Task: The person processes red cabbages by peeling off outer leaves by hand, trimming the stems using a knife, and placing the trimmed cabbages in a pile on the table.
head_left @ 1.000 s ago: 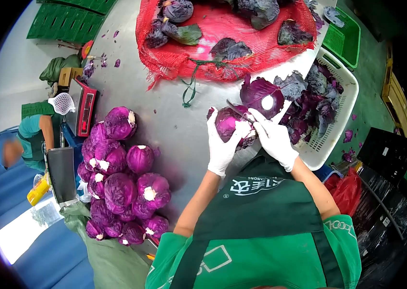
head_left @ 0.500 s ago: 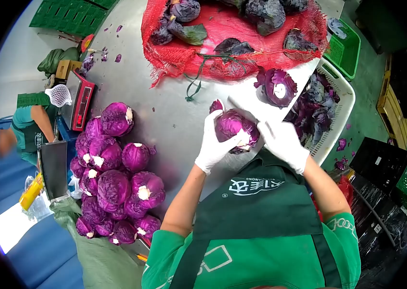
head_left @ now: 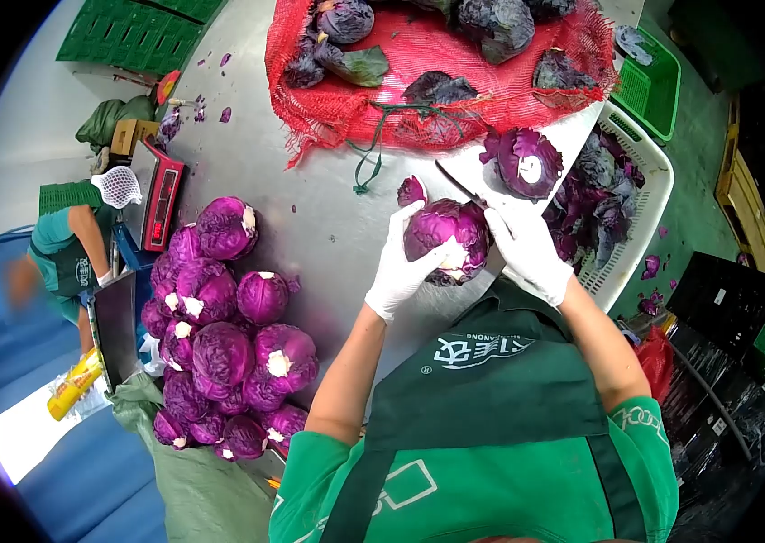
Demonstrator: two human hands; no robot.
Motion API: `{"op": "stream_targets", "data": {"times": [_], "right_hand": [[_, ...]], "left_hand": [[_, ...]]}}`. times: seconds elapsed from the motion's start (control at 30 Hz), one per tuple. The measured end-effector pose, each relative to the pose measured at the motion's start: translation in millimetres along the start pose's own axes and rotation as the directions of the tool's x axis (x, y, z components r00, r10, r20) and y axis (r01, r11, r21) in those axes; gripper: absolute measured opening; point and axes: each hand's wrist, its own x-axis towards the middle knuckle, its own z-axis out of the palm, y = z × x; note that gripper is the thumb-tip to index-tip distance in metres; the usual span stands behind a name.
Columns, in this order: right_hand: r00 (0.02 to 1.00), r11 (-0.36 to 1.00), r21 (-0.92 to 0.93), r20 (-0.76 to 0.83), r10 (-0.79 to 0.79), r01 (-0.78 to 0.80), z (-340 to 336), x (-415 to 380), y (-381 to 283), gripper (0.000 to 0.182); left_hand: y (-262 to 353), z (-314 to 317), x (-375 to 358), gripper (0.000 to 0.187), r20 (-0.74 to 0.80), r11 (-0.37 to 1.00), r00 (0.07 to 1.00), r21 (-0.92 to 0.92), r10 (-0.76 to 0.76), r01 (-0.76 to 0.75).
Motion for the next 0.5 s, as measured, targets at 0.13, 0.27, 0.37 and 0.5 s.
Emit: {"op": "stream_targets", "data": {"times": [0.13,0.27,0.37,0.5], "right_hand": [[0.985,0.998,0.052,0.165,-0.042,0.034,-17,8,-21,0.041],[0.995,0.952,-0.305,0.094,0.036,-0.005,-7,20,14,0.020],[0.976,0.896,-0.401,-0.173,0.130,-0.190,-8,38,70,0.018],[0.938,0.945,0.020,-0.118,0.327,-0.327,-20,14,26,0.049]], "left_hand": [[-3,-1,4,0.073,-0.001,0.999,0.999,-0.004,0.035,-0.035],[-13,-12,4,0.082,0.109,0.924,0.979,0.327,0.174,-0.201],[-5,-8,-4,0.084,0.122,0.932,0.980,0.309,0.160,-0.191],[-6,-6,-15,0.084,-0.136,0.998,0.990,0.060,0.019,-0.011]]}}
